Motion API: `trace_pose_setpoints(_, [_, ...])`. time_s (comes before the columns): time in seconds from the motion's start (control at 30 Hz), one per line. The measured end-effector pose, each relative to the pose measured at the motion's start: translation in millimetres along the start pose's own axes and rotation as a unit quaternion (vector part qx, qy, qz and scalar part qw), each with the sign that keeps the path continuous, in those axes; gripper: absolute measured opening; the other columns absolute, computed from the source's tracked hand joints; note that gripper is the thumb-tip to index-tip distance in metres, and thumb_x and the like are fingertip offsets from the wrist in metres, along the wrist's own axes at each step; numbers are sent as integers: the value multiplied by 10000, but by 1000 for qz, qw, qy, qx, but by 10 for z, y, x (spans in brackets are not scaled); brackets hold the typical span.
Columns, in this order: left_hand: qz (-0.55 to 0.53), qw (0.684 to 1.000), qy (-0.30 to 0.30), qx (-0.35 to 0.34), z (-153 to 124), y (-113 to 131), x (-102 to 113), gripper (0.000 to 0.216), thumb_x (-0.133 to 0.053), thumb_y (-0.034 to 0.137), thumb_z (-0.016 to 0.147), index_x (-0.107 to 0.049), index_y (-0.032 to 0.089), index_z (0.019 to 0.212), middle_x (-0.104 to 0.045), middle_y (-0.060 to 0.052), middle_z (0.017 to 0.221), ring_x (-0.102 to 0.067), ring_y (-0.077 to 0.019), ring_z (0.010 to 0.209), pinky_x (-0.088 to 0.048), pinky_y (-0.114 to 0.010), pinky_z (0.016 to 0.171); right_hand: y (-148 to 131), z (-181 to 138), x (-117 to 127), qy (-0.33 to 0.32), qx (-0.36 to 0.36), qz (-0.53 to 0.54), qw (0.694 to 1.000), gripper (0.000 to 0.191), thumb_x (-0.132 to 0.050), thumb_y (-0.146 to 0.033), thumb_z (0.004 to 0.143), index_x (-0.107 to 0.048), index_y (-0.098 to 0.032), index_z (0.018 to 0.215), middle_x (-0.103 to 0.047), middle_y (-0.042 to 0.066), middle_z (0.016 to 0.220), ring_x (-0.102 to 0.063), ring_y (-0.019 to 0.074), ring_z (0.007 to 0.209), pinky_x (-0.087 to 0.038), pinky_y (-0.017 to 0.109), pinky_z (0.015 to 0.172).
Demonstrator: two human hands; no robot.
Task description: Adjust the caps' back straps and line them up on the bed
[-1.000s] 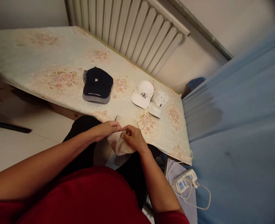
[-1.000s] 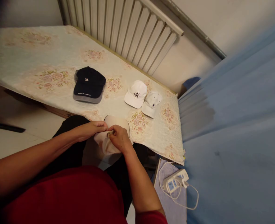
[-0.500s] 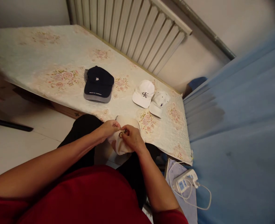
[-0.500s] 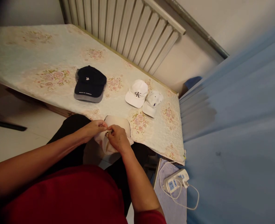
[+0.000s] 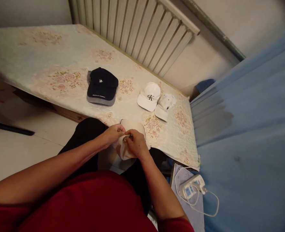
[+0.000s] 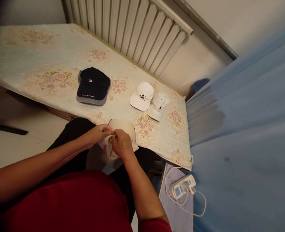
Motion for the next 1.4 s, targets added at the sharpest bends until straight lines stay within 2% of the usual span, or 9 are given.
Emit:
trace_pose_setpoints(0.1, [-2,1000,-6,-3,5,-14,4,155,-633,287,645,-539,179,706,-434,59,564,-366,-95,496,-225,-232,485,32,-8,-14,0,-26,23,999,197,-557,-127,750,-643,-216,903,-658,8,797,-604,157,715,-485,300,712])
trace_pose_setpoints(0.3, [-16,999,-49,-13,39,-81,15,220,-654,341,657,-525,185,743,-446,63,579,-364,-88,490,-211,-225,475,135,-36,-62,-117,-142,220,958,186,-549,-196,802,-582,-233,981,-606,-45,654,-616,120,521,-509,235,508])
trace_pose_setpoints(0.53, [15,998,-57,-3,16,-20,2,189,-620,309,662,-523,183,762,-475,57,594,-379,-84,486,-224,-219,464,117,-43,-13,-124,-133,239,954,129,-604,-211,785,-584,-230,911,-588,-57,635,-609,122,522,-504,233,510])
trace_pose_setpoints(0.7, [15,998,-57,0,14,-4,-8,164,-597,303,677,-522,186,765,-481,52,599,-396,-87,490,-237,-217,467,51,-40,29,-53,-51,86,994,85,-616,-207,794,-620,-232,875,-642,-30,724,-611,137,680,-477,254,665])
trace_pose_setpoints(0.8, [20,998,-58,-6,23,-8,6,167,-599,305,676,-526,183,764,-470,54,598,-383,-83,488,-229,-218,467,43,-46,33,-32,-25,31,999,83,-637,-242,807,-636,-232,890,-666,-14,768,-604,145,727,-456,261,706])
trace_pose_setpoints(0.9, [23,998,-60,-10,15,1,15,182,-611,314,672,-522,185,764,-456,59,600,-373,-82,490,-219,-221,471,75,-58,33,-58,-41,86,994,117,-644,-258,811,-638,-230,925,-665,-17,750,-611,141,698,-463,258,690])
trace_pose_setpoints(1.07, [42,996,-79,-13,-12,24,31,251,-644,383,683,-521,186,778,-437,66,604,-350,-85,497,-206,-232,479,111,-87,41,-146,-101,249,952,216,-655,-214,778,-626,-220,992,-599,-68,576,-574,115,519,-467,237,583])
trace_pose_setpoints(1.27, [42,985,-155,-62,-42,71,38,314,-676,425,695,-528,191,843,-533,41,714,-491,-122,641,-328,-239,570,139,-70,74,-155,-133,304,930,161,-625,-172,773,-631,-205,930,-618,-65,558,-582,114,503,-477,235,566])
trace_pose_setpoints(1.4, [120,980,-134,-86,-53,55,-2,337,-705,330,631,-488,203,855,-509,54,714,-482,-127,643,-356,-246,582,150,-63,79,-148,-124,294,936,186,-543,-127,798,-644,-210,930,-598,-71,514,-577,114,492,-471,228,565])
Point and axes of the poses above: each hand's wrist, its own z-axis towards the middle knuckle, its own x-axis out of the back of the hand, y = z × x, the point moved 3 cm from there along z, towards the middle knuckle
